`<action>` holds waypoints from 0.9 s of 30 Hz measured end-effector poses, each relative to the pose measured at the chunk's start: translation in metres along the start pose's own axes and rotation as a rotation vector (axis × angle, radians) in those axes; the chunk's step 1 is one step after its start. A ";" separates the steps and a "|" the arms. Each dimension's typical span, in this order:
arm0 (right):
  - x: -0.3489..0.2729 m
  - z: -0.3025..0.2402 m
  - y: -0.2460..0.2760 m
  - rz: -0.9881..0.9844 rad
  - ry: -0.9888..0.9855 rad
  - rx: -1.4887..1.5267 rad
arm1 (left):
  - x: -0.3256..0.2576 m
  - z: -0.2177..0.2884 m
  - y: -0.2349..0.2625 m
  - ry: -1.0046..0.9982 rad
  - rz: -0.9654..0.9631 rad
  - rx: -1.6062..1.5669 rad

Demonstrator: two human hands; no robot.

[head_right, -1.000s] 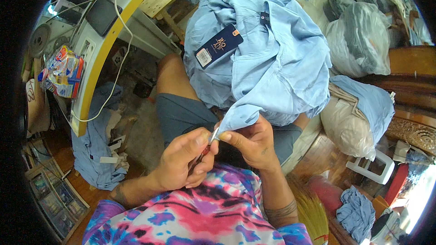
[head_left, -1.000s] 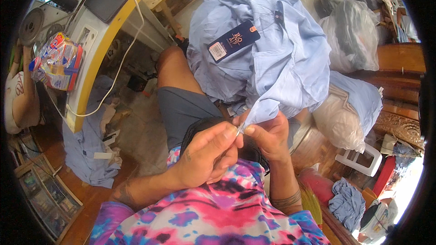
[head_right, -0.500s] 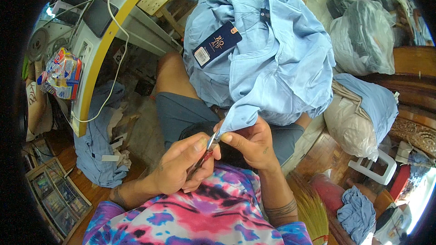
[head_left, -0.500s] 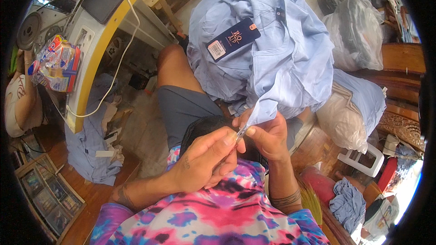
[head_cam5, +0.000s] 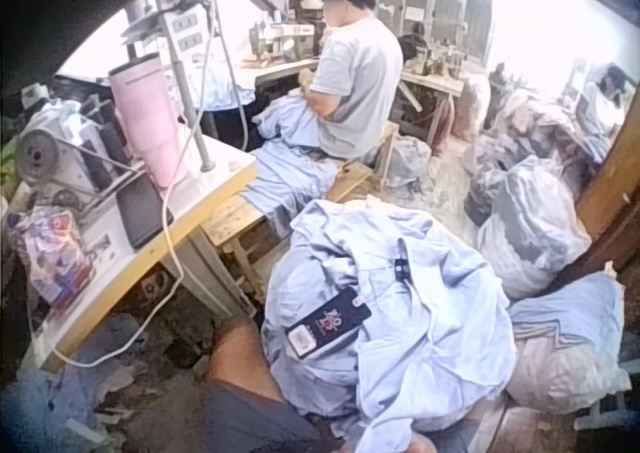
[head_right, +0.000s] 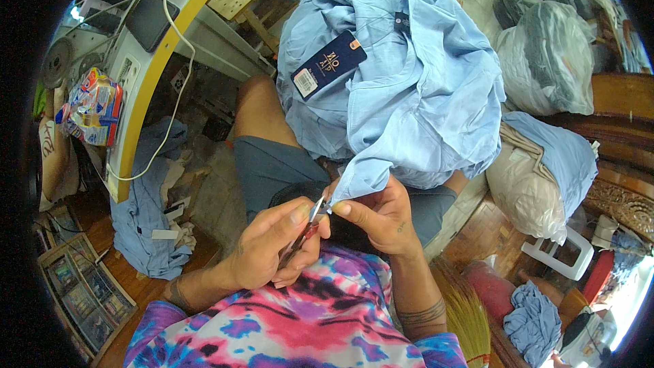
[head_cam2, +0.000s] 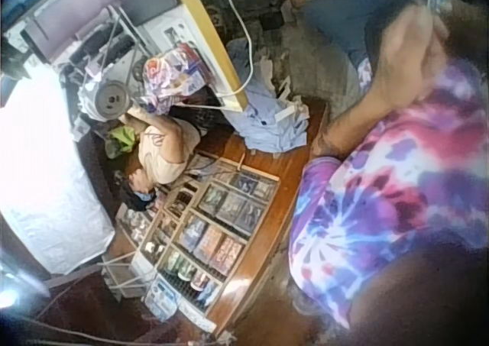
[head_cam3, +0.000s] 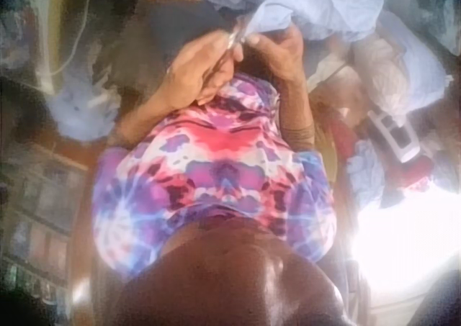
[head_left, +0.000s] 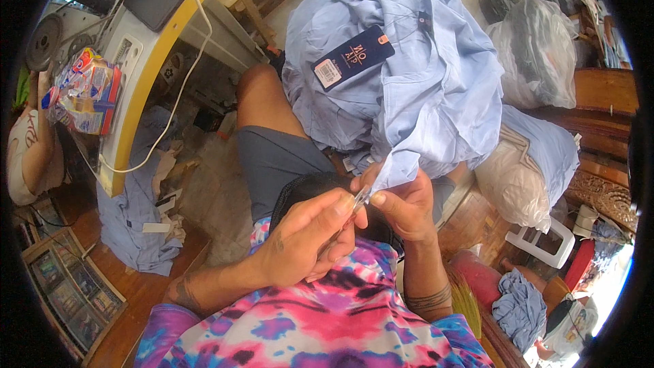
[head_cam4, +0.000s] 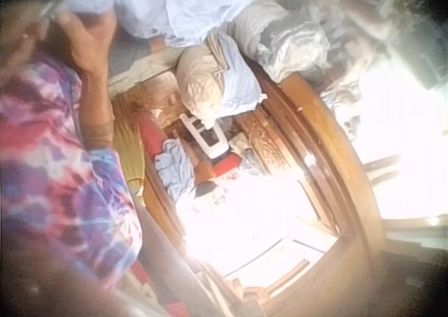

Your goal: The person uses small shears to trim loose threads from a light blue button-down shirt.

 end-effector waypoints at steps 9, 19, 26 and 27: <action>-0.002 -0.011 -0.003 0.032 -0.026 -0.130 | 0.001 0.002 0.002 -0.037 0.004 -0.021; -0.002 -0.013 0.001 0.011 -0.031 -0.193 | 0.006 0.003 0.002 -0.074 0.091 0.197; 0.001 -0.011 -0.009 -0.116 -0.107 -0.174 | 0.002 0.026 0.007 -0.190 0.167 0.200; 0.000 -0.010 -0.005 -0.095 -0.121 -0.172 | 0.002 0.029 0.006 -0.185 0.123 0.218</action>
Point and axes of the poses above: each hand's wrist, its own x-axis towards the middle knuckle, its own y-axis out of the back of the hand, z = x × y, the point moved 4 cm from there along x, towards the middle knuckle, and after that the axes turned 11 degrees about -z, right-handed, at the moved point
